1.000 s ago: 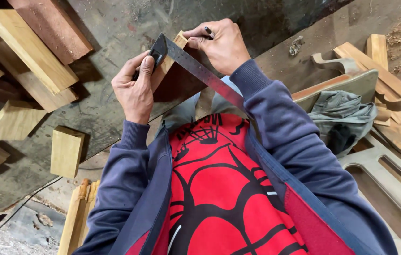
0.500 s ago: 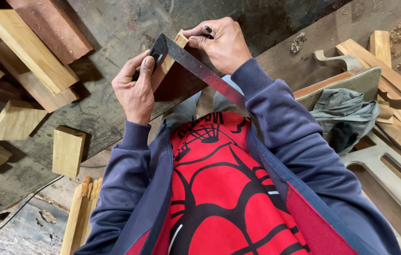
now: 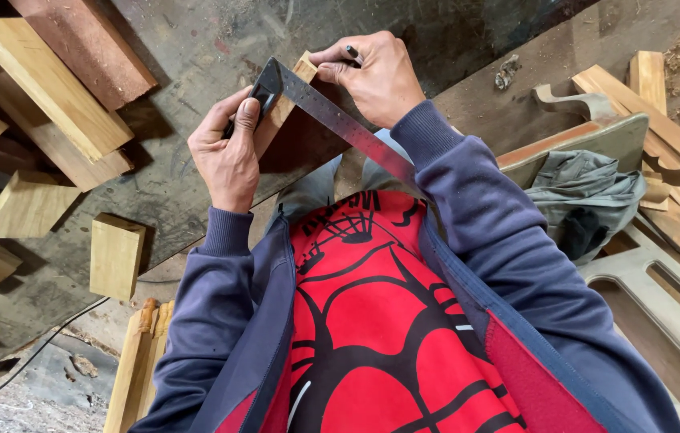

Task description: The person uses a metal square ruler and a pen to mark lines on small rectangular wooden blocks. They measure and draw lines on the wood pieces, which are placed on a workbench surrounded by other lumber.

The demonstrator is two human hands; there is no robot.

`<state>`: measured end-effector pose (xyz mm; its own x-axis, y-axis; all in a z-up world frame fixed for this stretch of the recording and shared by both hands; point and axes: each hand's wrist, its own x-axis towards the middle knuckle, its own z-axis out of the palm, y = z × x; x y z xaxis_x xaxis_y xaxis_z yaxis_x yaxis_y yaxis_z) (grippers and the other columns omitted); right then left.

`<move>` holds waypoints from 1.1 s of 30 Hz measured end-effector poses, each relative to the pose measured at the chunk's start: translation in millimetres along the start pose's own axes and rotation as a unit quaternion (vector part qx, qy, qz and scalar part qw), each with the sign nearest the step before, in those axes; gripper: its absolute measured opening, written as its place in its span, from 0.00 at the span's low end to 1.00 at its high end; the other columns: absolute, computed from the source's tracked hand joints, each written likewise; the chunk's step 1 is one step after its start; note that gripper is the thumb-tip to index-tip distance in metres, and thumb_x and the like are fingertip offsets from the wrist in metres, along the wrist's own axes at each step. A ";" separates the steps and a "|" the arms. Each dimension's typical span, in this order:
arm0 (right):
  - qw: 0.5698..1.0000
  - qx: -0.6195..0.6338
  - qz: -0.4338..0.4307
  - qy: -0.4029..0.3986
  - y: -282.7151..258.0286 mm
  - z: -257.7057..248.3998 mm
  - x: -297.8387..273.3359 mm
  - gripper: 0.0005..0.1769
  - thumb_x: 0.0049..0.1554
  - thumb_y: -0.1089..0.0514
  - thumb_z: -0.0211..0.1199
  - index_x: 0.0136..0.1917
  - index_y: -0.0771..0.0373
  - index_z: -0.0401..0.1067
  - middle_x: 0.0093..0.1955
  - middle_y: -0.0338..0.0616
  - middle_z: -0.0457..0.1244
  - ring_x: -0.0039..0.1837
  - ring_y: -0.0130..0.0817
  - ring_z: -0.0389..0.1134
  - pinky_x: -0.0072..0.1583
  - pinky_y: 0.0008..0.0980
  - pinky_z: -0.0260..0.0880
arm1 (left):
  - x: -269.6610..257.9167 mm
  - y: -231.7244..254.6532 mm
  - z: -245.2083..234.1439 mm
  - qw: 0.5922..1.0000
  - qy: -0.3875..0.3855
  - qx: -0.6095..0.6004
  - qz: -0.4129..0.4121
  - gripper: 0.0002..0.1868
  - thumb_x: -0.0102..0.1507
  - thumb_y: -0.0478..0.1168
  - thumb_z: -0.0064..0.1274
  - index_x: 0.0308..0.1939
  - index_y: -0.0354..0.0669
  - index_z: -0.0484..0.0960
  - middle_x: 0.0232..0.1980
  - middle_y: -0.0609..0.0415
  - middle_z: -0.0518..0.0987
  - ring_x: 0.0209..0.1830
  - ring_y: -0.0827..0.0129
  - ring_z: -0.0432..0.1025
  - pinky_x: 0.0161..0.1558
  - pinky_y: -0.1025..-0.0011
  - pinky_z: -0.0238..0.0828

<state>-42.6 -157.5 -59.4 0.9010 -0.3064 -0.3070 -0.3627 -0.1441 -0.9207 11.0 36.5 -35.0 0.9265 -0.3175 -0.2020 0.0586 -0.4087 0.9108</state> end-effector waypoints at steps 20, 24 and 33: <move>1.000 0.012 0.014 -0.001 -3.4 -0.2 0.4 0.06 0.48 0.62 0.65 0.42 0.57 0.76 0.41 0.37 0.69 0.43 0.18 0.68 0.42 0.15 0.66 | -0.1 1.1 1.2 1.000 0.007 0.007 0.005 0.07 0.60 0.38 0.51 0.39 0.38 0.80 0.38 0.53 0.79 0.39 0.77 0.70 0.42 0.81 0.65; 1.000 0.010 0.002 -0.004 -3.2 -0.5 -0.5 0.07 0.48 0.63 0.65 0.42 0.57 0.76 0.41 0.37 0.69 0.43 0.19 0.68 0.44 0.17 0.67 | -1.1 1.2 1.0 1.000 0.007 0.013 0.009 0.08 0.61 0.38 0.51 0.39 0.38 0.80 0.38 0.53 0.79 0.39 0.76 0.70 0.42 0.80 0.65; 1.000 0.009 0.010 -0.002 -2.5 -0.1 1.1 0.07 0.48 0.64 0.63 0.42 0.57 0.76 0.41 0.37 0.69 0.43 0.19 0.68 0.43 0.17 0.67 | 0.8 4.7 -0.5 1.000 -0.004 0.020 0.007 0.07 0.61 0.37 0.50 0.39 0.39 0.80 0.38 0.54 0.79 0.39 0.76 0.71 0.43 0.80 0.66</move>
<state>-40.7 -157.6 -57.4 0.8944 -0.3051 -0.3270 -0.3768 -0.1203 -0.9184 12.2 34.7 -30.7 0.9239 -0.3301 -0.1934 0.0315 -0.4383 0.8983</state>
